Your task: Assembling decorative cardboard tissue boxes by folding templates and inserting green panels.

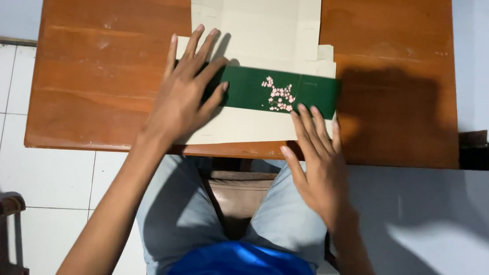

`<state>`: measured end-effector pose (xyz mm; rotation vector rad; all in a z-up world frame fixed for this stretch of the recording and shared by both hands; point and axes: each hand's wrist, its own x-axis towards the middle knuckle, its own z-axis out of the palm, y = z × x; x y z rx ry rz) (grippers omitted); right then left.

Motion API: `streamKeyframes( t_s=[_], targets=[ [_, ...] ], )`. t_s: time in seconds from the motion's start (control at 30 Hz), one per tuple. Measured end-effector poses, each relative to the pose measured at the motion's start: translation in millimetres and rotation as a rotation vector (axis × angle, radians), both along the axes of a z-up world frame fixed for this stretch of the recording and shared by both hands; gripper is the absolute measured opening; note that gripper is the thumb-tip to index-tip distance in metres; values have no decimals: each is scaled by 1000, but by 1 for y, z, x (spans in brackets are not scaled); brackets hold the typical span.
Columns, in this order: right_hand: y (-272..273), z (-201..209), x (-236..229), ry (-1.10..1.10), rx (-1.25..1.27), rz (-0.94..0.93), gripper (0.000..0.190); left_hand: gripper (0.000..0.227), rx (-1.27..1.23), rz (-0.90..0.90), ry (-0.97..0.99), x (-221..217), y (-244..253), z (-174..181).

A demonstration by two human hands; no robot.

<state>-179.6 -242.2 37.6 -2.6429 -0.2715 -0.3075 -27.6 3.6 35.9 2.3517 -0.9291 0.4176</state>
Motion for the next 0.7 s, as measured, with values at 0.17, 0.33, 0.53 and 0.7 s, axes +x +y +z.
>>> streamKeyframes(
  t_s=[0.17,0.33,0.53,0.7],
  targets=[
    [-1,-17,-38,32,278,-216,53,33,-10,19,-90,-66,1,30],
    [6,-35,-53,39,375,-344,54,47,4,-26,70,-107,-8,-12],
    [28,-30,-46,-40,222,-277,60,36,-9,5,28,-110,-15,-20],
    [61,-24,-38,27,228,-114,69,40,-7,91,72,-106,-22,3]
  ],
)
